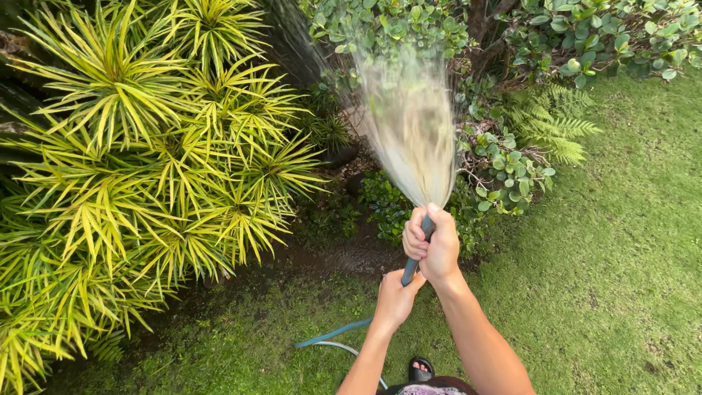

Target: The person waters garden plants and tropical palms using a garden hose held by hand, moving the water stream across several different types of foliage.

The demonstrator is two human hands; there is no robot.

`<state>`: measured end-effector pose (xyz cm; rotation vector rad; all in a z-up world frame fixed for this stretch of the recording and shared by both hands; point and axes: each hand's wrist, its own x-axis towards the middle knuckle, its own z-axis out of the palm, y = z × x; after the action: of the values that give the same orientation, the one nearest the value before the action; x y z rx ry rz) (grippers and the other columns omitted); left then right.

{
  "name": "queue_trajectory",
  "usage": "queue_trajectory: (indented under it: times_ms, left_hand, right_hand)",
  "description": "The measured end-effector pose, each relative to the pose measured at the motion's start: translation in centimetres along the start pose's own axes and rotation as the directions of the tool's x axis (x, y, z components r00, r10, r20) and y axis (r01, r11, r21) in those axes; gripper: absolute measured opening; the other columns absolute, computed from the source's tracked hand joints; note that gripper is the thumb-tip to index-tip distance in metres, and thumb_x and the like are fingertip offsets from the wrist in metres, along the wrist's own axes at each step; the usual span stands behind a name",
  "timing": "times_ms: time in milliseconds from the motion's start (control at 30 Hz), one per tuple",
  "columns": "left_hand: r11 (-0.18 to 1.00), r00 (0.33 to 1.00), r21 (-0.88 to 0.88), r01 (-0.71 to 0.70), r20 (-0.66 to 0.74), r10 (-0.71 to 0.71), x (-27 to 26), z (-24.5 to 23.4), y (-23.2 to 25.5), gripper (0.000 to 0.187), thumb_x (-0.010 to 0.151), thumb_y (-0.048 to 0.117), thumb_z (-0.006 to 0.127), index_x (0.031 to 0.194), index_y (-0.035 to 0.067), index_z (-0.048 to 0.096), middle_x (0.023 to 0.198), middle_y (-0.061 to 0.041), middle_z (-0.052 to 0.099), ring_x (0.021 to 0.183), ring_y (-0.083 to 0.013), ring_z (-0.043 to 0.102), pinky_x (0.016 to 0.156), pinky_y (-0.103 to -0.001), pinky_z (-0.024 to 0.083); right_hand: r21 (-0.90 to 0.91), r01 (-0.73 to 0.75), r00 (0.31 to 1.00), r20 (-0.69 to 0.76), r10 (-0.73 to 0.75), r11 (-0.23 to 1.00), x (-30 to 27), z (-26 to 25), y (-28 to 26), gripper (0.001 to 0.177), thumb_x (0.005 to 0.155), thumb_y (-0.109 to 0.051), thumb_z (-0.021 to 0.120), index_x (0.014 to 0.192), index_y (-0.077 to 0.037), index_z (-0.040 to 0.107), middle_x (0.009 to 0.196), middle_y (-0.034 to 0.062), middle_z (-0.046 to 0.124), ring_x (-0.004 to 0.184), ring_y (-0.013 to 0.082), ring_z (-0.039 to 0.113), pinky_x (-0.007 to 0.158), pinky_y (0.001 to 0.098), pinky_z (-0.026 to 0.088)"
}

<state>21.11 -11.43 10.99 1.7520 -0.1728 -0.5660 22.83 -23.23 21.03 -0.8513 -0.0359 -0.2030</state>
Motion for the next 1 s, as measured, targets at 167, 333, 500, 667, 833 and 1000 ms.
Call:
queue_trajectory:
  times_ms: [167, 333, 500, 667, 833, 1000]
  left_hand:
    - [0.999, 0.999, -0.001, -0.043, -0.010, 0.043, -0.2, -0.2, -0.1, 0.041, 0.092, 0.028, 0.068, 0.062, 0.008, 0.049, 0.053, 0.004, 0.044, 0.051, -0.0058, 0.040, 0.049, -0.032, 0.032]
    - [1.000, 1.000, 0.002, 0.030, -0.007, -0.030, -0.4, -0.4, -1.9, 0.045, 0.092, 0.031, 0.071, 0.060, 0.008, 0.048, 0.052, 0.004, 0.045, 0.048, -0.0071, 0.041, 0.048, -0.032, 0.032]
    - [0.991, 0.991, 0.000, 0.133, -0.001, -0.133, -1.1, -0.8, -3.9, 0.050, 0.092, 0.038, 0.073, 0.059, 0.011, 0.046, 0.052, 0.005, 0.044, 0.048, -0.0082, 0.039, 0.048, -0.032, 0.031]
    - [0.971, 0.971, 0.007, 0.240, 0.009, -0.240, -2.1, -1.1, -5.0, 0.048, 0.092, 0.038, 0.073, 0.060, 0.012, 0.047, 0.053, 0.005, 0.046, 0.047, -0.0089, 0.041, 0.048, -0.032, 0.032]
    - [0.963, 0.964, -0.026, 0.267, 0.026, -0.266, -2.6, -1.3, -5.0, 0.047, 0.092, 0.037, 0.072, 0.061, 0.013, 0.046, 0.053, 0.005, 0.045, 0.046, -0.0093, 0.038, 0.046, -0.032, 0.030]
    - [0.977, 0.978, -0.026, 0.210, 0.016, -0.209, -2.8, -1.5, -4.0, 0.047, 0.093, 0.037, 0.071, 0.060, 0.012, 0.048, 0.053, 0.006, 0.046, 0.047, -0.0075, 0.040, 0.047, -0.030, 0.031]
  right_hand:
    - [-0.043, 0.038, 0.999, -0.013, -0.038, 0.998, -0.2, 1.0, -0.2, 0.052, 0.104, -0.041, 0.040, 0.063, -0.009, 0.038, 0.048, -0.0031, 0.029, 0.039, 0.0072, 0.022, 0.036, 0.0254, 0.019]
    - [-0.044, -0.083, 0.992, -0.095, 0.079, 0.996, 0.5, 0.5, 1.1, 0.052, 0.102, -0.042, 0.041, 0.061, -0.010, 0.037, 0.046, -0.0041, 0.028, 0.037, 0.0071, 0.022, 0.034, 0.0256, 0.019]
    - [-0.003, -0.210, 0.965, -0.160, 0.206, 0.978, 1.2, -1.0, 3.5, 0.054, 0.102, -0.045, 0.039, 0.059, -0.012, 0.035, 0.044, -0.0047, 0.027, 0.034, 0.0075, 0.020, 0.032, 0.0262, 0.017]
    - [-0.020, -0.297, 0.922, -0.265, 0.281, 0.955, 1.5, -2.1, 5.8, 0.054, 0.102, -0.046, 0.038, 0.059, -0.013, 0.034, 0.043, -0.0052, 0.025, 0.032, 0.0076, 0.019, 0.030, 0.0267, 0.016]
    - [-0.041, -0.274, 0.926, -0.281, 0.252, 0.961, 1.1, -1.9, 6.3, 0.053, 0.102, -0.045, 0.037, 0.060, -0.013, 0.035, 0.043, -0.0056, 0.026, 0.032, 0.0073, 0.020, 0.030, 0.0266, 0.016]
    - [-0.073, -0.176, 0.960, -0.233, 0.155, 0.982, 0.0, 0.1, 4.7, 0.053, 0.103, -0.044, 0.038, 0.061, -0.012, 0.036, 0.044, -0.0052, 0.028, 0.034, 0.0066, 0.021, 0.031, 0.0260, 0.017]
